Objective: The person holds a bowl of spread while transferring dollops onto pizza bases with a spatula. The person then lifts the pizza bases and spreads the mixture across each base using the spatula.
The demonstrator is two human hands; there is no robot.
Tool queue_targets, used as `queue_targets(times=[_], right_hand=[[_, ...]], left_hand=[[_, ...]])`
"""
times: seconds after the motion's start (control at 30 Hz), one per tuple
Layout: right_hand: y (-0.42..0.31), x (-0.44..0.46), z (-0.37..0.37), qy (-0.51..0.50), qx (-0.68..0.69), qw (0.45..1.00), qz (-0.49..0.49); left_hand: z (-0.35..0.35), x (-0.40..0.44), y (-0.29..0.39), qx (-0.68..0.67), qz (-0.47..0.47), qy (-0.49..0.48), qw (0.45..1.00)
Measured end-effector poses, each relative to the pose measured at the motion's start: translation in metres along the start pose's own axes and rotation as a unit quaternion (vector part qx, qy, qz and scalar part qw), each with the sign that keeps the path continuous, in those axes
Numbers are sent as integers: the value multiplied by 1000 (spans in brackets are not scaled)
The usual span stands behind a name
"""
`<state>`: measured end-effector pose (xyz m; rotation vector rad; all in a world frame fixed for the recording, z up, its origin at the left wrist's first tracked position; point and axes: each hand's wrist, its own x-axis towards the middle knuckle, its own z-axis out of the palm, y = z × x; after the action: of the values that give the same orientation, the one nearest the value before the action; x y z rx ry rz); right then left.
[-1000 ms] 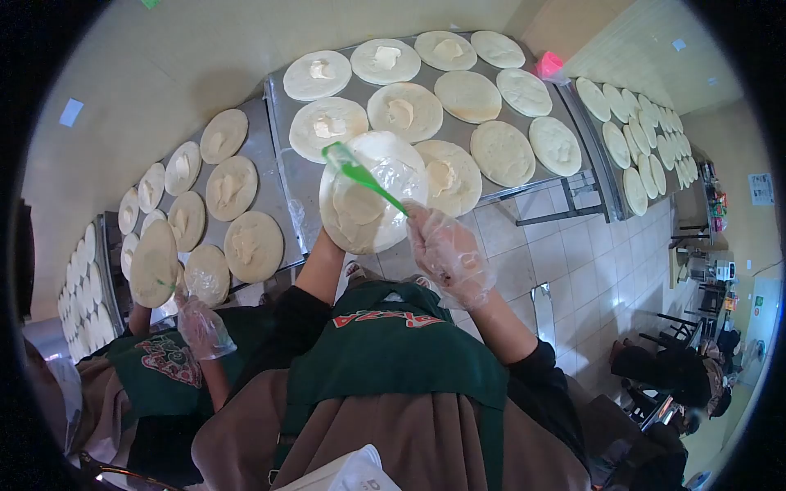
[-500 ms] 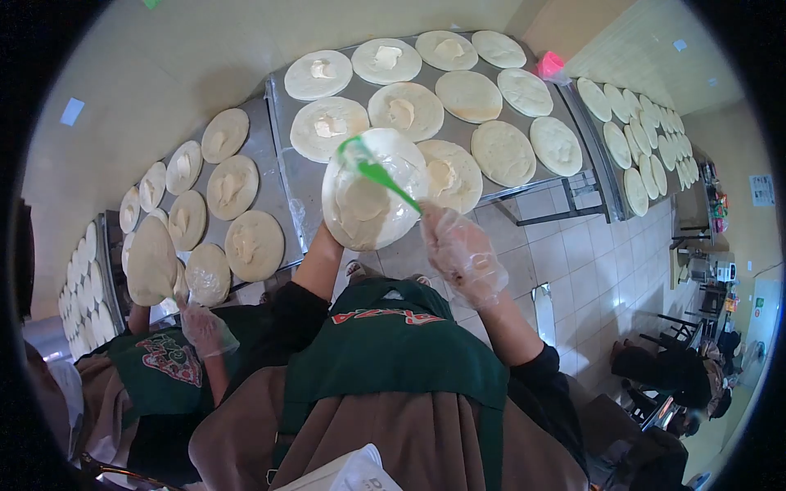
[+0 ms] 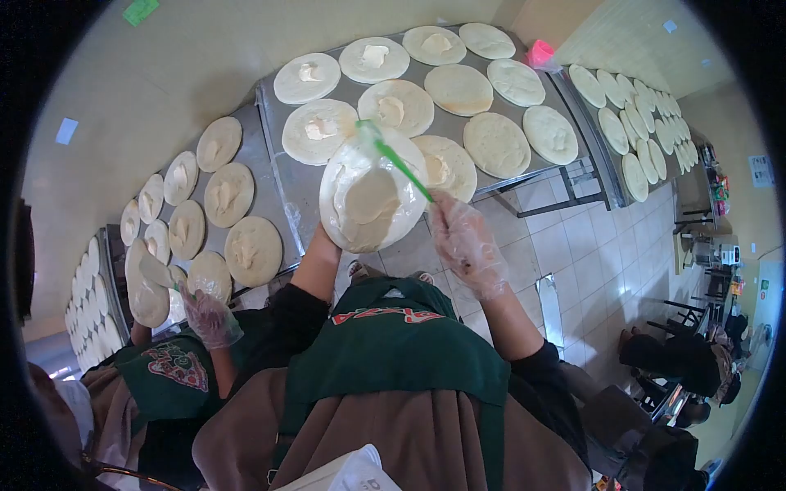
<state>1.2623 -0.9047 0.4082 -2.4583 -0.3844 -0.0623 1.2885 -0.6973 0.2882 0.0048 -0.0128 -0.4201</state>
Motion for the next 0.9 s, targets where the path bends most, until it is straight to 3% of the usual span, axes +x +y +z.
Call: queue_targets(times=[0.1,0.13,0.17,0.23,0.3,0.37,0.4,0.47,0.57,0.83,0.9], right_hand=[[-9,-1,-3,-55,-11,996,-74],[-10,-2,-4,-84,-17,991,-104],[-11,-3,-5,-112,-23,984,-134],[-11,-4,-8,-128,20,982,-136],[-8,-7,-11,-143,62,978,-138],[-2,-14,-13,-70,76,994,-30],[3,-15,-12,-69,77,994,-31],[18,-19,-9,4,83,990,116],[35,-20,-8,8,109,981,157],[18,-4,-13,-31,80,990,108],[5,1,-19,-43,81,991,98]], left_hand=[[-33,7,2,-30,-12,-35,999],[-60,8,5,22,16,-75,997],[-53,8,5,74,45,-115,990],[-40,5,-2,43,34,-146,988],[-11,1,-12,125,126,51,983],[-21,-1,-7,160,117,68,978],[-25,-1,-4,195,109,85,971],[-27,2,-2,178,117,80,974],[-25,4,-2,178,133,74,972],[-22,10,-15,228,64,78,969],[-48,17,-12,92,-3,48,995]])
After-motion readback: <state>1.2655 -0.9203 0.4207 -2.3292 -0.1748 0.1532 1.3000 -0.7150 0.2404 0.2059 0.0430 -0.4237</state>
